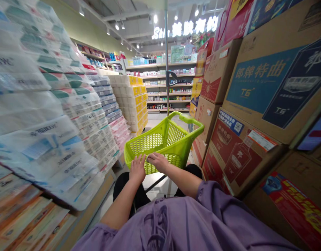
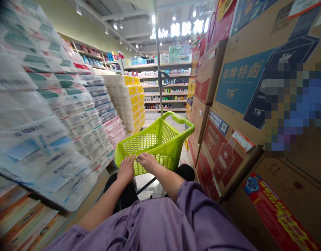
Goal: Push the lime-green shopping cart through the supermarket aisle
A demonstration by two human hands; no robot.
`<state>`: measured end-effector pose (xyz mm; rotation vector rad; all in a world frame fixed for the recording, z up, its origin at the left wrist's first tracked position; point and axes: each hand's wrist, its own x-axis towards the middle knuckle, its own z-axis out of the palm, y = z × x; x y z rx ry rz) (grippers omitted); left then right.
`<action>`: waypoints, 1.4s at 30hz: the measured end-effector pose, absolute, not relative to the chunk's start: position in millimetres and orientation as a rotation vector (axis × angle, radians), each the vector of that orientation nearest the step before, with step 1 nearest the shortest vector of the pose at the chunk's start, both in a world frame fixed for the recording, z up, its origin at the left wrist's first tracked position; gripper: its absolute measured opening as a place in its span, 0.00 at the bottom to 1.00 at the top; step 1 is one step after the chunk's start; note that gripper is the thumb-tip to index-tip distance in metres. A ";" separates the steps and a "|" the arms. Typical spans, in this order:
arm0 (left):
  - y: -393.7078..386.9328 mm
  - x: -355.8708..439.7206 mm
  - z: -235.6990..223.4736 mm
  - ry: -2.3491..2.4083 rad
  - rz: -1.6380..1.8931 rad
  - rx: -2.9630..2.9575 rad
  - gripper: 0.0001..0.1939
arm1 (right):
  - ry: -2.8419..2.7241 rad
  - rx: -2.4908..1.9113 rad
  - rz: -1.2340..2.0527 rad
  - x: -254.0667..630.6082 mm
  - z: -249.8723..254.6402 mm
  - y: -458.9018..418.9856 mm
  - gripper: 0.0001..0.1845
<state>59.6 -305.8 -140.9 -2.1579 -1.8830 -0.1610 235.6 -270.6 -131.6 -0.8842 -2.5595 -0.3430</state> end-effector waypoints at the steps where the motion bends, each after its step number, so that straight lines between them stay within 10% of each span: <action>1: -307.2 60.7 -139.0 -1.895 -0.154 -2.158 0.35 | -2.563 -0.882 -0.348 233.9 -130.9 -270.1 0.15; 42: -319.0 34.0 -177.0 -1.855 -0.520 -2.058 0.34 | -2.809 -0.966 -0.319 191.0 -138.1 -284.2 0.10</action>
